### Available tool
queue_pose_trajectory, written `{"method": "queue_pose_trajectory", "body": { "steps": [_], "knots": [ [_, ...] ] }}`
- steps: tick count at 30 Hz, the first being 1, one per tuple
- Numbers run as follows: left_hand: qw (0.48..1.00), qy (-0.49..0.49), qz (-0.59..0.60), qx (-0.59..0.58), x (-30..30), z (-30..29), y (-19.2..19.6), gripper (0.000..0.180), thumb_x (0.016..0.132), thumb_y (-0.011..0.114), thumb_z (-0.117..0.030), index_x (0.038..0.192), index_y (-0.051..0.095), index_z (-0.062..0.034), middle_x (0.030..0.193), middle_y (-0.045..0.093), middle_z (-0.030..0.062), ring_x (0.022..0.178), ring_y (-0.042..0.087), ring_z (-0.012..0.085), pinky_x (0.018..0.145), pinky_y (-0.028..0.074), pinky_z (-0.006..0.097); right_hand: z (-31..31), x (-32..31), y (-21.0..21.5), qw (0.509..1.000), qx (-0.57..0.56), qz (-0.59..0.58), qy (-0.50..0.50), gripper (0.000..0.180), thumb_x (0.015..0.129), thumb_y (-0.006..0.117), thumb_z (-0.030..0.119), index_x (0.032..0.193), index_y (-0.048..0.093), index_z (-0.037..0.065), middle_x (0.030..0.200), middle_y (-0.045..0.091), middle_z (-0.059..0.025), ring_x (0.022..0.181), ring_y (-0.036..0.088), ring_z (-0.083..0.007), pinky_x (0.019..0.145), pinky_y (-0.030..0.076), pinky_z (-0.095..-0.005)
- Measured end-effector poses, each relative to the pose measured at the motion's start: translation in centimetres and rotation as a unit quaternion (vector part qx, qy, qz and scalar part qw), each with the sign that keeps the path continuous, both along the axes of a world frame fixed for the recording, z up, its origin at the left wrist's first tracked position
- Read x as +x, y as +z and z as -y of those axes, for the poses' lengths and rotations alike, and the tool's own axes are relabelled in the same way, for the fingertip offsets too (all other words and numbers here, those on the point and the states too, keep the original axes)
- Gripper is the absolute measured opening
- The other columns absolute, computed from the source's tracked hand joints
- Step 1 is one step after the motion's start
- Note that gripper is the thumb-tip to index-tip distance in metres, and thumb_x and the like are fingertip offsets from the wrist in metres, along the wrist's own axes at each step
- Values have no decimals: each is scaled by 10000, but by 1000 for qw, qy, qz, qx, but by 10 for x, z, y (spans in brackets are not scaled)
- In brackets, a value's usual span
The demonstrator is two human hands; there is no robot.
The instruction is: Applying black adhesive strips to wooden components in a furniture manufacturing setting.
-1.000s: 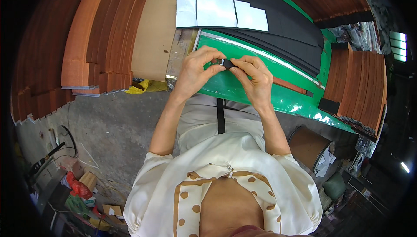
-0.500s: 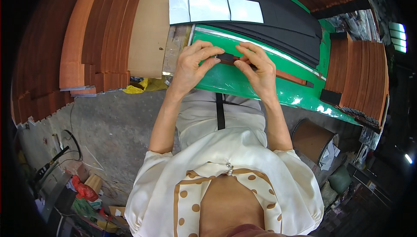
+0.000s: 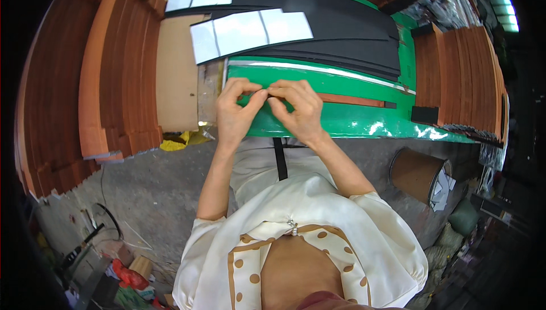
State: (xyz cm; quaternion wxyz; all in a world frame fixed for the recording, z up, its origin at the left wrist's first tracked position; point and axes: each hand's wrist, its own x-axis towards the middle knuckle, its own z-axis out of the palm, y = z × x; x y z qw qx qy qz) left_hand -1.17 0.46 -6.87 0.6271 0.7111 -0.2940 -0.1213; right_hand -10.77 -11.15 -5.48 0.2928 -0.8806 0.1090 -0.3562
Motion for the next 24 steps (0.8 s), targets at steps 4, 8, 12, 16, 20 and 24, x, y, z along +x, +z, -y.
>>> {"method": "queue_pose_trajectory", "body": {
  "steps": [4, 8, 12, 16, 20, 24],
  "knots": [
    [991, -10, -118, -61, -5, 4, -8, 110, 796, 692, -39, 892, 640, -28, 918, 554, 14, 781, 511, 91, 687, 428, 226, -4, 1, 2, 999, 40, -12, -31, 102, 716, 697, 74, 811, 660, 69, 847, 672, -41, 755, 605, -209, 663, 480, -312],
    [982, 4, -186, -40, -7, 9, -8, 274, 807, 651, -41, 1076, 606, -37, 962, 538, 13, 857, 492, 94, 786, 410, 227, 8, -6, 5, 986, 165, -16, -22, 154, 783, 634, 17, 935, 624, 36, 966, 650, -93, 815, 617, -181, 668, 492, -277],
    [981, 19, -191, 38, -8, -2, 2, 428, 806, 681, -258, 1158, 588, -33, 1059, 523, 59, 856, 490, 121, 738, 426, 271, 77, -56, 35, 987, 110, 19, -120, 233, 850, 551, 4, 1081, 582, 24, 1039, 625, -124, 889, 633, -260, 768, 501, -332],
    [980, -36, -97, 172, -3, -17, -1, 447, 833, 668, -283, 1164, 590, 8, 1088, 573, 121, 857, 559, 164, 726, 456, 297, 168, -163, 15, 922, -56, -181, -337, 210, 901, 545, 185, 1042, 614, 45, 1076, 602, -155, 1011, 569, -335, 872, 451, -392],
    [976, -2, -83, 204, -15, -27, 20, 442, 818, 692, -240, 1153, 595, 33, 1051, 620, 163, 895, 608, 202, 763, 499, 329, 160, -202, 1, 860, 341, -245, -290, 326, 964, 474, 244, 1032, 638, -30, 917, 644, -138, 754, 596, -196, 674, 490, -319],
    [982, -35, -127, 139, -20, -31, 11, 498, 746, 732, -105, 1203, 568, 4, 1115, 610, 139, 974, 600, 225, 835, 489, 336, 169, -220, -35, 885, 347, -129, -283, 249, 913, 535, 75, 1114, 622, -42, 1067, 641, -115, 989, 591, -179, 859, 463, -294]
  ]
}}
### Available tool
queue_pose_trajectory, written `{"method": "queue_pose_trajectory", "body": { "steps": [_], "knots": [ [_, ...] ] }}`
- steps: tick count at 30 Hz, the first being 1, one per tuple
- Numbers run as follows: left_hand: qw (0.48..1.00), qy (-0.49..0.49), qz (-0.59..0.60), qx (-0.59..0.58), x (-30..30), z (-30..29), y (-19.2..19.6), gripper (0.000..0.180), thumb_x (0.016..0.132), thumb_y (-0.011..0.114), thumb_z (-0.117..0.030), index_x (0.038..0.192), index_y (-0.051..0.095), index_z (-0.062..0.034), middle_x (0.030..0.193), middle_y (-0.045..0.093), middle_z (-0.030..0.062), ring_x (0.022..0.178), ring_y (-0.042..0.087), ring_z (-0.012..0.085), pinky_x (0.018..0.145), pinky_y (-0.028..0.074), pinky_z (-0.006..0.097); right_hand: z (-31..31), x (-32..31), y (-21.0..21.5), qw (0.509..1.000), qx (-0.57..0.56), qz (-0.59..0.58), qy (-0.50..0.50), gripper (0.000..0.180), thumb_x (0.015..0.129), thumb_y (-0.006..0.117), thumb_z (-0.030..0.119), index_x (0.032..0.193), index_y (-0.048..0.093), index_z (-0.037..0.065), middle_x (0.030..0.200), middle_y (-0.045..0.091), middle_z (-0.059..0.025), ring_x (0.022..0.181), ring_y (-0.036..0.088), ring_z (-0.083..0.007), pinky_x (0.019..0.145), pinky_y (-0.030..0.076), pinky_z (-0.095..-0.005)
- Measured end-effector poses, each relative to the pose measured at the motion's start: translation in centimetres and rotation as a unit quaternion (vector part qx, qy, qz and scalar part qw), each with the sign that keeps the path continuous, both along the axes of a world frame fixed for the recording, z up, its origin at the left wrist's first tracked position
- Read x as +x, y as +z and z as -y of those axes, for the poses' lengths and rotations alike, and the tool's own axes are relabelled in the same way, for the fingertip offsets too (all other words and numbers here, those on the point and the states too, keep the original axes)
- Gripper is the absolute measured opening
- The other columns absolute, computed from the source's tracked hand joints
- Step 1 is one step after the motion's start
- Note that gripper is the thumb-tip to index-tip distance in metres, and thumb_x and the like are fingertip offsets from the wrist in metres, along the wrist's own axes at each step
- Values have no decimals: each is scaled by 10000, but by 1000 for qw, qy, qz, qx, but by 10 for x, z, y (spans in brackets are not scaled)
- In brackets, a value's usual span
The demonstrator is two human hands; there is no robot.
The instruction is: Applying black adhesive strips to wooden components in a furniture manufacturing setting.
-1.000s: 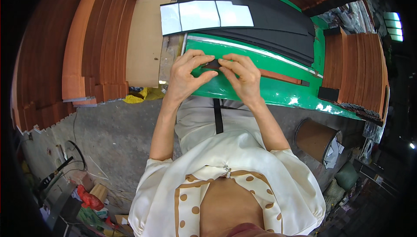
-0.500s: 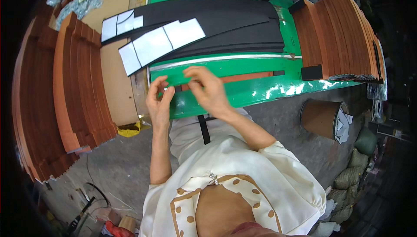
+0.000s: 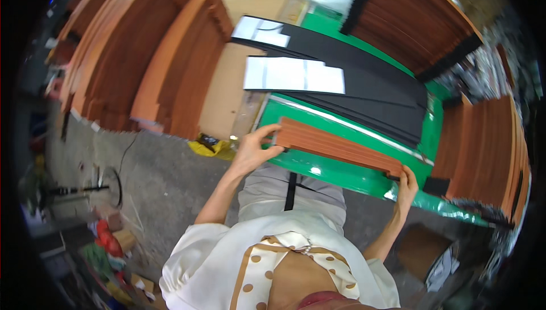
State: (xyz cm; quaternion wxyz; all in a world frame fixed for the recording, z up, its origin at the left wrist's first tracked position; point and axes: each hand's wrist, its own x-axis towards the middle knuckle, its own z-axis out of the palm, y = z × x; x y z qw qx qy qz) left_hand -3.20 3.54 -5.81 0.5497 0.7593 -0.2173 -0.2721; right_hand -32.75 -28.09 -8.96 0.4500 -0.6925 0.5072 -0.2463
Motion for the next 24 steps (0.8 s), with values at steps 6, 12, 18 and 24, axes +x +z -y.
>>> {"method": "queue_pose_trajectory", "body": {
  "steps": [6, 12, 18, 24],
  "knots": [
    [957, -36, 282, 54, 6, 1, 11, 501, 713, 730, -62, 1190, 580, -40, 1215, 571, 156, 1097, 551, 328, 971, 420, 384, 8, 22, -11, 991, -106, -50, 57, 279, 877, 555, 28, 1145, 609, -25, 1141, 624, -142, 1020, 599, -230, 901, 452, -334],
    [691, 173, 659, 242, 87, -42, 114, 383, 754, 689, -144, 1117, 582, -83, 964, 623, 135, 874, 596, 316, 743, 459, 427, 5, 21, 0, 979, -206, 1, -6, 227, 893, 525, 9, 1095, 626, -15, 1146, 610, -117, 1059, 573, -227, 897, 447, -325],
    [687, 223, 477, 502, 139, -70, 133, 454, 837, 628, -357, 1211, 529, -122, 983, 598, 197, 919, 575, 366, 771, 467, 463, -4, 33, 11, 973, -216, 84, 21, 177, 908, 530, 0, 1044, 640, -25, 1122, 612, -105, 1048, 572, -211, 893, 452, -314],
    [698, 228, 574, 364, 117, -57, 124, 478, 807, 671, -353, 1201, 549, -112, 1019, 586, 177, 943, 562, 344, 807, 458, 442, -8, 37, 23, 956, -273, 101, 18, 140, 884, 543, -50, 965, 656, -33, 1010, 656, -110, 958, 614, -207, 862, 474, -305]
  ]
}}
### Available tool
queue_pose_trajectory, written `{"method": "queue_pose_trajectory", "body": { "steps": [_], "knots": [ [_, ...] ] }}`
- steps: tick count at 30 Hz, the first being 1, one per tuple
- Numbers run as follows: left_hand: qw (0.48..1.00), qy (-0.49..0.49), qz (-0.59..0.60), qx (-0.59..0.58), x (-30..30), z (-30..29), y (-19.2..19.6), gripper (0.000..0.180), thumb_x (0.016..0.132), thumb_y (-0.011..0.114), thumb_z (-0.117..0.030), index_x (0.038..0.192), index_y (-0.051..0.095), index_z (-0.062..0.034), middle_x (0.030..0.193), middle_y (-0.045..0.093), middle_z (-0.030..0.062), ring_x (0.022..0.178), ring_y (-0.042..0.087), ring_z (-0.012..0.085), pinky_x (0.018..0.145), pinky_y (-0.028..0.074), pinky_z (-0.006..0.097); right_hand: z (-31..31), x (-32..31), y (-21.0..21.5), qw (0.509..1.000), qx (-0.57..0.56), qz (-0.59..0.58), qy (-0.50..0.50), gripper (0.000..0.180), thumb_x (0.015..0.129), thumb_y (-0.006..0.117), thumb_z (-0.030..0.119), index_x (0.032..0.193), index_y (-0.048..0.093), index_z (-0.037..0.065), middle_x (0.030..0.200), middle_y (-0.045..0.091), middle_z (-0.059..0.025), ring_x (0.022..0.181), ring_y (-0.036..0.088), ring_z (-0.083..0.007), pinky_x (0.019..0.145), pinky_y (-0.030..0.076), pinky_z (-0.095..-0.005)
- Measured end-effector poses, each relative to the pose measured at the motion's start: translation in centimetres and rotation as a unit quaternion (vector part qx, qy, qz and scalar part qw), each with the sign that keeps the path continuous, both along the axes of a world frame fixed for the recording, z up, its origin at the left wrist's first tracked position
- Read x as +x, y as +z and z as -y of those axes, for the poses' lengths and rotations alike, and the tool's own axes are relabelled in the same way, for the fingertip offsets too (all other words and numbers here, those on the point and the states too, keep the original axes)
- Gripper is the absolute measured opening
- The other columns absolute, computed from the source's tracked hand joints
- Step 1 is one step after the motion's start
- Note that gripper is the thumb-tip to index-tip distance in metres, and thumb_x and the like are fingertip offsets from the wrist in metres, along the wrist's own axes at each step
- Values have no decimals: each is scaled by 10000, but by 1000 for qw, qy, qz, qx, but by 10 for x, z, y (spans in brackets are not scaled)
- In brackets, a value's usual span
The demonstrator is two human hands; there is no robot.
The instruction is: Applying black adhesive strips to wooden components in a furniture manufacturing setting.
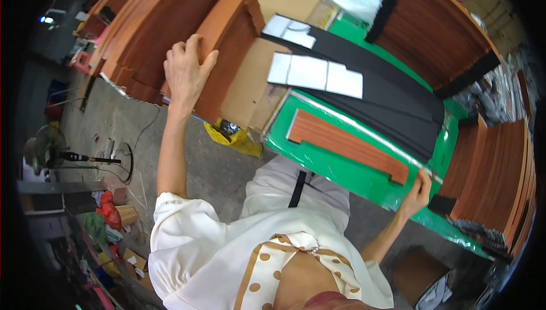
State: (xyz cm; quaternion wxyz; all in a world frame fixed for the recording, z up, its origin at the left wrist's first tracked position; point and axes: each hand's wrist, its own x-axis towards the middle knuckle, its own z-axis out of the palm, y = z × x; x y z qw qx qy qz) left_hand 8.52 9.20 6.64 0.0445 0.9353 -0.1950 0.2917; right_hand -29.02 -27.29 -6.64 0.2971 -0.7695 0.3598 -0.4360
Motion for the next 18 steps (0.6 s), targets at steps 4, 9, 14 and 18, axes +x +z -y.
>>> {"method": "queue_pose_trajectory", "body": {
  "steps": [4, 9, 14, 18],
  "knots": [
    [951, -254, -138, -111, -63, 46, 5, 425, 800, 682, -249, 1156, 569, -47, 1059, 565, 170, 992, 535, 329, 857, 441, 393, -41, 50, 54, 976, -192, -33, 98, 207, 839, 590, -64, 1029, 636, 5, 1085, 646, -120, 1016, 607, -260, 906, 463, -344],
    [761, -448, -465, -64, -109, 98, -37, 494, 820, 623, -373, 1166, 573, -25, 1075, 570, 190, 1063, 512, 324, 897, 421, 386, -83, 79, 70, 899, -361, -120, 219, 383, 744, 718, 74, 1112, 632, 142, 1188, 584, -49, 1120, 540, -255, 1013, 344, -519],
    [652, -480, -587, -7, -109, 125, -61, 461, 844, 609, -344, 1157, 596, -6, 1076, 615, 172, 1005, 571, 301, 874, 454, 371, -75, 79, 60, 873, -344, -206, 277, 284, 727, 665, 91, 1010, 651, 115, 1028, 623, -27, 963, 594, -204, 888, 423, -430],
    [645, -400, -648, -64, -66, 117, -67, 390, 881, 570, -285, 1137, 612, 7, 1078, 650, 144, 969, 604, 248, 852, 476, 349, -69, 90, 47, 891, -326, -175, 265, 210, 701, 660, 48, 910, 652, 66, 878, 646, -36, 808, 613, -203, 703, 464, -329]
  ]
}}
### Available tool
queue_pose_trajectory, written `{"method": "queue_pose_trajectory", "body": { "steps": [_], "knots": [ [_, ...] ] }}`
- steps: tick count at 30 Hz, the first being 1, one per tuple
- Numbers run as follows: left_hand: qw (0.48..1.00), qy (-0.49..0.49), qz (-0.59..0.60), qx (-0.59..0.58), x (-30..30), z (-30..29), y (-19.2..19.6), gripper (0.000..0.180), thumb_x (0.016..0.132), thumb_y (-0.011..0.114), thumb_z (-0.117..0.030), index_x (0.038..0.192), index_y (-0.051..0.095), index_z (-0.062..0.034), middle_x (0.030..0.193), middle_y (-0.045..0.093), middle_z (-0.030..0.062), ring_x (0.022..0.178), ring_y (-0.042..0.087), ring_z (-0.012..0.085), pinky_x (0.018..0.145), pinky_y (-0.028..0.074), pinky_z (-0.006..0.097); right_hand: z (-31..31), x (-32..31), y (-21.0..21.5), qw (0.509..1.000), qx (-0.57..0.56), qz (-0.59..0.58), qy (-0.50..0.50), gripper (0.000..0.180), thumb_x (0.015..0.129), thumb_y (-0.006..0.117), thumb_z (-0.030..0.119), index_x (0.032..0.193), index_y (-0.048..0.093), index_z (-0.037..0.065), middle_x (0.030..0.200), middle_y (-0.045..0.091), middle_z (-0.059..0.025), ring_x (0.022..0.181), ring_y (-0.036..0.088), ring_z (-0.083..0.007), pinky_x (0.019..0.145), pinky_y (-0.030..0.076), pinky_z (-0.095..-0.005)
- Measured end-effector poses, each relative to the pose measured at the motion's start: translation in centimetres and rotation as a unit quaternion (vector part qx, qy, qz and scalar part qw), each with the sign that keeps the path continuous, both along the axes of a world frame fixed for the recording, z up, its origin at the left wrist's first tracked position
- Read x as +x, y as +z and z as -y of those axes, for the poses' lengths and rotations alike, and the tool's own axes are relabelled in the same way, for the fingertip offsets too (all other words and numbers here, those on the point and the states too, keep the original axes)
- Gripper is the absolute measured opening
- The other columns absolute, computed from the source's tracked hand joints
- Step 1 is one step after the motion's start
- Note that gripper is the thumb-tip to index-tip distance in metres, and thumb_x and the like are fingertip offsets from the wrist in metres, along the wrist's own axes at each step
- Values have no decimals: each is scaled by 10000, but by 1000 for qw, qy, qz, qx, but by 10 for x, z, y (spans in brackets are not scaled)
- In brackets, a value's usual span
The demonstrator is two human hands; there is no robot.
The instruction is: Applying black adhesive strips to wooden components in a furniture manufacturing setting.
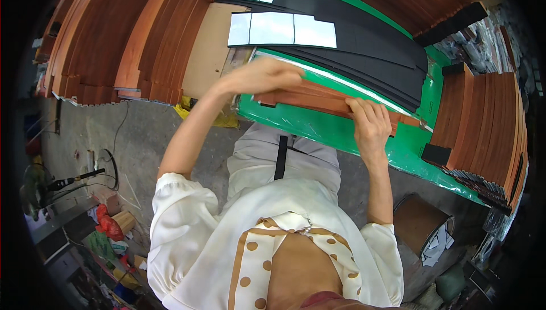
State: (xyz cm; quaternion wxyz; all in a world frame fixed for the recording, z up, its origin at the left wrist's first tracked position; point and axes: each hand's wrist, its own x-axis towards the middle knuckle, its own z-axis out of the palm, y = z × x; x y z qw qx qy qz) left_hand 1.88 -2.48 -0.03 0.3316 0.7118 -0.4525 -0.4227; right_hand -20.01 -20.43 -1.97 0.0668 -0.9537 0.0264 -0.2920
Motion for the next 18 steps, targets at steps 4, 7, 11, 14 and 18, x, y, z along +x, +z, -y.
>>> {"method": "queue_pose_trajectory", "body": {
  "steps": [4, 7, 11, 14, 18],
  "knots": [
    [980, 151, -76, -103, 12, -31, -13, 317, 837, 632, -172, 1102, 626, 3, 1075, 646, 100, 972, 601, 222, 847, 477, 336, 9, 4, -9, 999, 19, -2, -46, 225, 711, 678, 42, 933, 651, 67, 859, 653, -37, 805, 611, -206, 704, 463, -331],
    [976, 97, 85, -177, 2, -37, -30, 328, 776, 686, -107, 1080, 630, 2, 1059, 640, 99, 972, 601, 216, 835, 480, 320, 11, 11, -17, 998, 37, -29, -40, 246, 714, 690, 47, 955, 651, 72, 869, 656, -37, 805, 612, -210, 705, 465, -332],
    [970, 170, 83, -154, 0, -34, -47, 378, 759, 722, -178, 1097, 628, -39, 1024, 638, 138, 937, 612, 266, 816, 479, 342, 16, 17, -15, 997, 40, -59, -38, 261, 715, 690, 49, 971, 645, 74, 896, 655, -36, 819, 609, -204, 712, 465, -339],
    [958, 173, 115, -196, -2, -35, -51, 411, 784, 708, -189, 1150, 601, -37, 1073, 640, 131, 968, 610, 265, 825, 478, 350, 18, 17, -9, 991, 65, -119, -24, 338, 721, 696, 66, 1052, 628, 65, 984, 643, -65, 903, 600, -235, 766, 470, -358],
    [940, 197, -50, -273, 11, -36, -56, 414, 866, 595, -129, 1261, 526, -25, 1114, 632, 135, 1069, 578, 223, 952, 422, 325, 26, 21, 3, 986, 113, -125, 2, 458, 728, 704, 88, 1167, 581, 45, 1098, 609, -113, 1031, 561, -301, 866, 460, -396]
  ]
}}
